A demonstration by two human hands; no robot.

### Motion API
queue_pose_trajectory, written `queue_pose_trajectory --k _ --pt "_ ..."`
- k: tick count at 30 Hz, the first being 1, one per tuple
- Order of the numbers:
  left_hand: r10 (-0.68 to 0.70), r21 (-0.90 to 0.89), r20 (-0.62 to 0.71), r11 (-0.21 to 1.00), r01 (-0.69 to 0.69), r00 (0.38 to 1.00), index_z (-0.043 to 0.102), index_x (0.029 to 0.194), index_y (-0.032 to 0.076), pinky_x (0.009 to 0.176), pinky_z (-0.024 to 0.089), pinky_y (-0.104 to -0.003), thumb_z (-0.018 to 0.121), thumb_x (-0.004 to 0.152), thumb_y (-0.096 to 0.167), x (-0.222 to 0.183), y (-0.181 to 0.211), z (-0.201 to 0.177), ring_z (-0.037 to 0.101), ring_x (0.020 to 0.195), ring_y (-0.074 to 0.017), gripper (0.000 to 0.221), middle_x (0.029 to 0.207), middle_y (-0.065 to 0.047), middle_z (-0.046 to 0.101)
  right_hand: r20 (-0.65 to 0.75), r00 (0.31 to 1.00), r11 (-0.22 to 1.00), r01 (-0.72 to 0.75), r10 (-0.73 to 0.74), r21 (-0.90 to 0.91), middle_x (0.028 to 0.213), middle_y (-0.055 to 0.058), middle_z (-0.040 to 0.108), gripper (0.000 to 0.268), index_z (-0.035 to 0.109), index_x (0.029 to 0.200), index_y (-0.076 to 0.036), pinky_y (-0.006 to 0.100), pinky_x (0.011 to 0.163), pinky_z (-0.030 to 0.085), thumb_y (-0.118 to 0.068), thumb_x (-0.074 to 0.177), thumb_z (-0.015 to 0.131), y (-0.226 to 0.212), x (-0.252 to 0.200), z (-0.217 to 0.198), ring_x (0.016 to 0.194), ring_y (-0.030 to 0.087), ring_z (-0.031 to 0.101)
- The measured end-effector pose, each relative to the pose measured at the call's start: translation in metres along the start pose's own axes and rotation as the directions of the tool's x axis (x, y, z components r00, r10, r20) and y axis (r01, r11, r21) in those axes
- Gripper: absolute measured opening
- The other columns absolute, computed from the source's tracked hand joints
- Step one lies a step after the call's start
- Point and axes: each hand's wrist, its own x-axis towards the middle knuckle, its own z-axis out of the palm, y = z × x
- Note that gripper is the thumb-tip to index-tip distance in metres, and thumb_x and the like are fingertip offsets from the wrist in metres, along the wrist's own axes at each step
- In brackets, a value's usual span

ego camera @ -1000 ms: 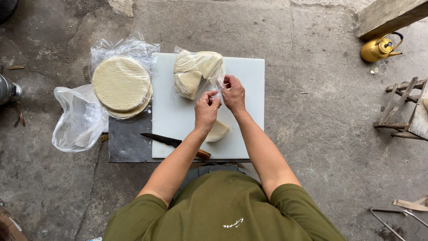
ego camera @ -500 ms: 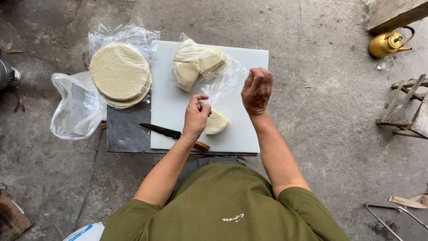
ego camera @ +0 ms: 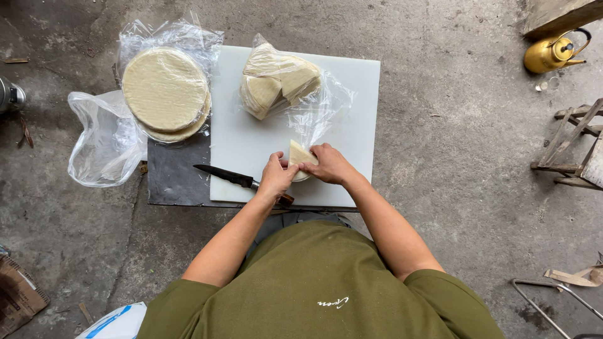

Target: The person cuts circular dough sheets into wedges using a knife, folds the wedges, and places them into a plastic bag, and then separates and folds individual whole dough sheets by hand.

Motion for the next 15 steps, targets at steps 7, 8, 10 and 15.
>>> queue_pose_trajectory --k 7,8,10,15 --pt "-0.083 -0.156 0.063 0.984 0.092 0.995 0.052 0.137 -0.009 0.087 0.057 -0.031 0.080 0.080 0.015 0.0129 0.0009 0.0006 0.069 0.103 -0.0216 0.068 0.118 -0.017 0.070 0.108 0.990 0.977 -0.111 0.092 0.184 0.108 0.022 0.075 0.062 0.068 0.118 0.004 0.039 0.088 0.057 -0.043 0.080 0.081 -0.0027 0.0015 -0.0062 0.099 0.032 0.073" --pt "-0.088 -0.172 0.075 0.980 0.100 0.993 0.055 0.135 -0.009 0.087 0.057 -0.031 0.079 0.080 0.015 0.0123 0.0009 -0.0001 0.070 0.103 -0.0212 0.065 0.117 -0.017 0.071 0.096 0.991 0.978 -0.107 0.090 0.179 0.109 0.022 0.074 0.062 0.066 0.119 0.004 0.039 0.089 0.057 -0.042 0.079 0.082 -0.0035 0.0015 -0.0056 0.100 0.032 0.072" --pt "-0.093 -0.150 0.090 0.983 0.106 0.992 0.054 0.136 -0.008 0.088 0.057 -0.030 0.079 0.080 0.014 0.0093 0.0005 -0.0012 0.070 0.103 -0.0207 0.065 0.117 -0.016 0.071 0.077 0.993 0.980 -0.101 0.089 0.170 0.112 0.021 0.073 0.062 0.063 0.120 0.004 0.039 0.089 0.055 -0.038 0.078 0.083 -0.0029 0.0003 -0.0030 0.103 0.031 0.070" --pt "-0.080 -0.147 0.155 0.984 0.103 0.985 0.054 0.136 -0.007 0.089 0.058 -0.030 0.081 0.077 0.010 0.0063 0.0080 -0.0060 0.070 0.102 -0.0199 0.067 0.113 -0.014 0.071 0.109 0.993 0.945 -0.072 0.039 0.318 0.111 0.021 0.072 0.068 0.057 0.124 0.004 0.037 0.089 0.056 -0.032 0.073 0.086 0.0039 0.0011 -0.0016 0.101 0.029 0.071"
